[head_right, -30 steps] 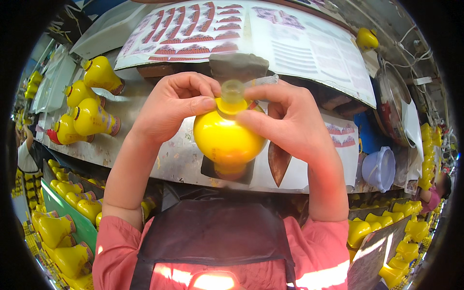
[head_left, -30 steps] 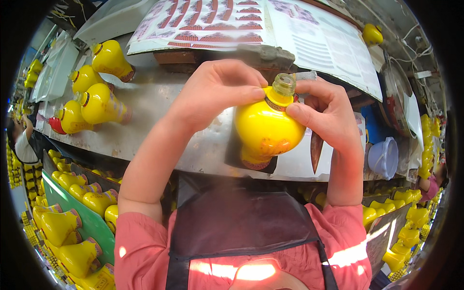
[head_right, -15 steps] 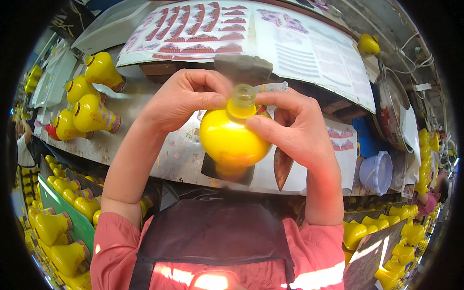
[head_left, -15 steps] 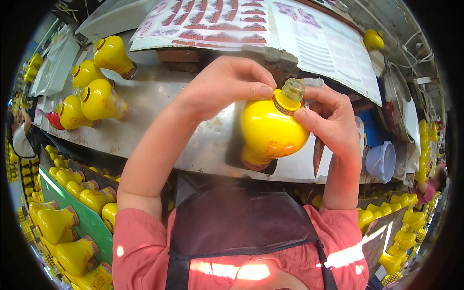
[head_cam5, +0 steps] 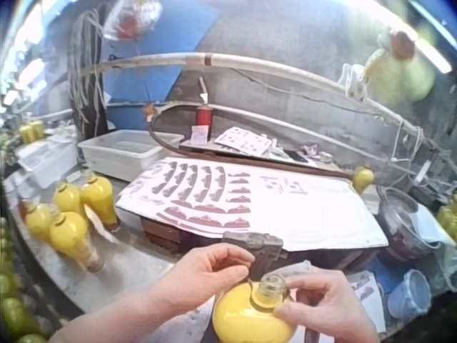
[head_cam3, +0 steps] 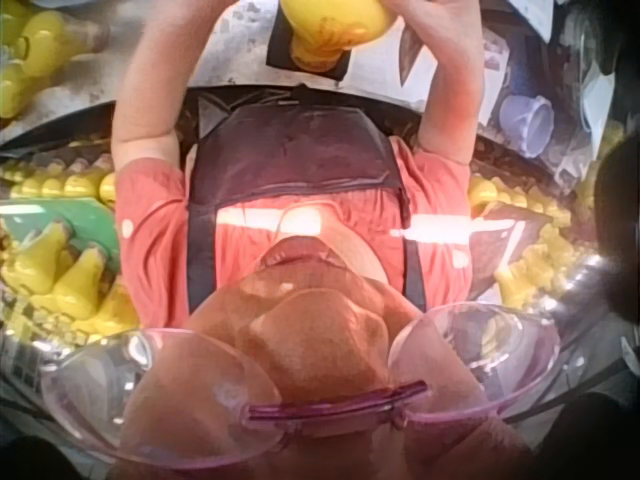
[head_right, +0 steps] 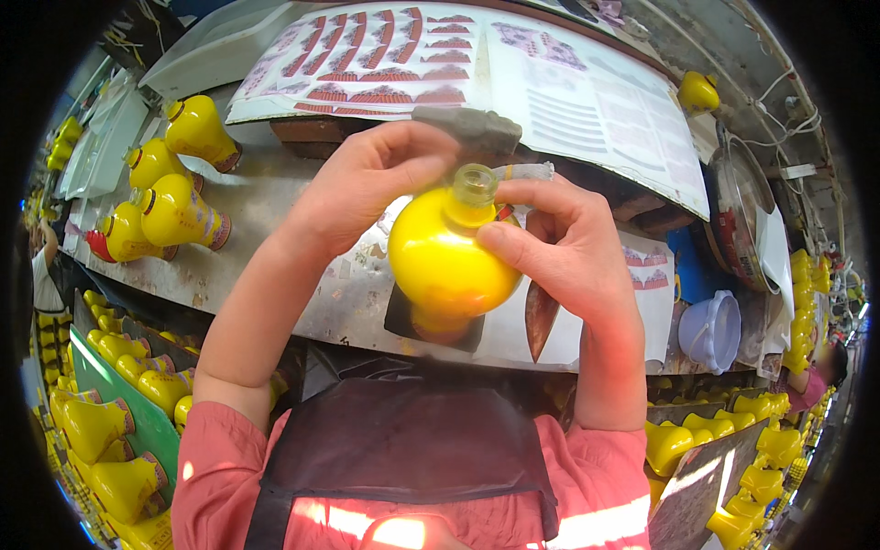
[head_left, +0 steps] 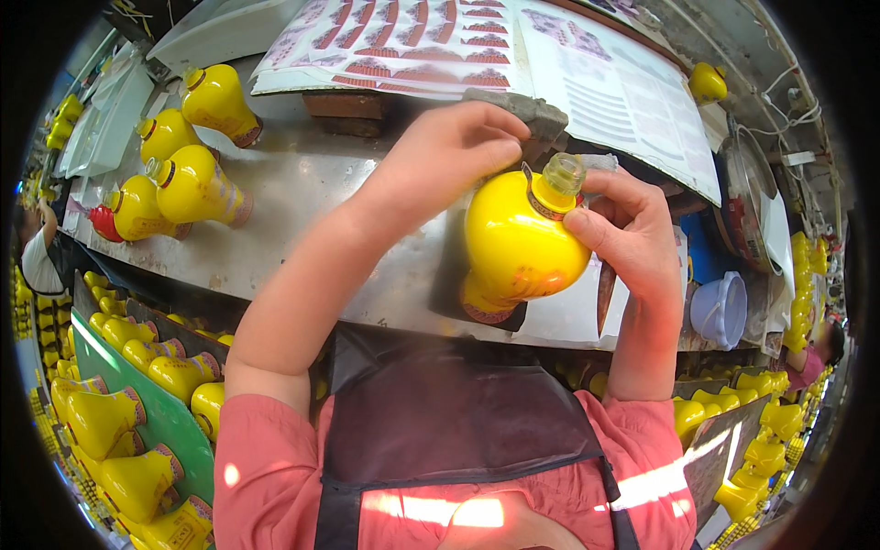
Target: The person applies decorative stickers to a yellow ceramic vase, smoothing each sticker with a small tool and rotating the vase to cover different sides. The person then places a cap on the vase's neck.
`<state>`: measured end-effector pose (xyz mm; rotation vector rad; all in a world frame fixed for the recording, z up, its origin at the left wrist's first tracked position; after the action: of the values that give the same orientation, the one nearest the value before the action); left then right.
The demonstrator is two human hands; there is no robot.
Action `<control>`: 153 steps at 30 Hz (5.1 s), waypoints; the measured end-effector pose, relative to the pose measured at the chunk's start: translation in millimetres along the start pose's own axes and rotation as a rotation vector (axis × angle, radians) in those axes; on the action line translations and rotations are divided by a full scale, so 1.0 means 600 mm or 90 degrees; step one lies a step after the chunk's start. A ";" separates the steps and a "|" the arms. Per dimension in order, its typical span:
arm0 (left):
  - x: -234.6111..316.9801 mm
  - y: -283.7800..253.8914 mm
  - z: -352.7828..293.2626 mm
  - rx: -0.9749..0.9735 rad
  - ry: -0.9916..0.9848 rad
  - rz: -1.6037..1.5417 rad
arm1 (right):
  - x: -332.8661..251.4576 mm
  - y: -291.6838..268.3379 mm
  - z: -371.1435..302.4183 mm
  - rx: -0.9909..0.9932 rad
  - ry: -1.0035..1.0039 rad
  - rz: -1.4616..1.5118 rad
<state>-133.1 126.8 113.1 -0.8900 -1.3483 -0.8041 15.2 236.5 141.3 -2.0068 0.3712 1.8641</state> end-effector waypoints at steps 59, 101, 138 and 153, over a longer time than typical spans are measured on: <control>0.121 0.049 -0.062 0.098 0.104 0.133 | -0.077 0.000 -0.033 0.044 -0.275 -0.171; 0.087 0.024 -0.049 0.116 0.096 0.152 | -0.062 0.017 0.033 -0.013 -0.295 -0.108; 0.035 0.024 -0.022 0.082 0.035 -0.074 | -0.020 0.006 0.084 -0.046 -0.069 -0.022; 0.030 0.023 -0.016 0.082 0.040 -0.097 | -0.031 0.013 0.085 -0.041 -0.073 -0.088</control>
<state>-115.3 125.0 129.7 -0.6620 -1.4084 -0.8443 -35.8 250.9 156.4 -1.9036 0.1372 1.9153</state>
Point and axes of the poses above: each hand's wrist, its own z-axis towards the middle knuckle, its own y-axis out of the palm, x = y × z, the point moved 10 cm from there along z, towards the middle knuckle, and after that the axes turned 12 degrees about z, right-handed, at the moved point
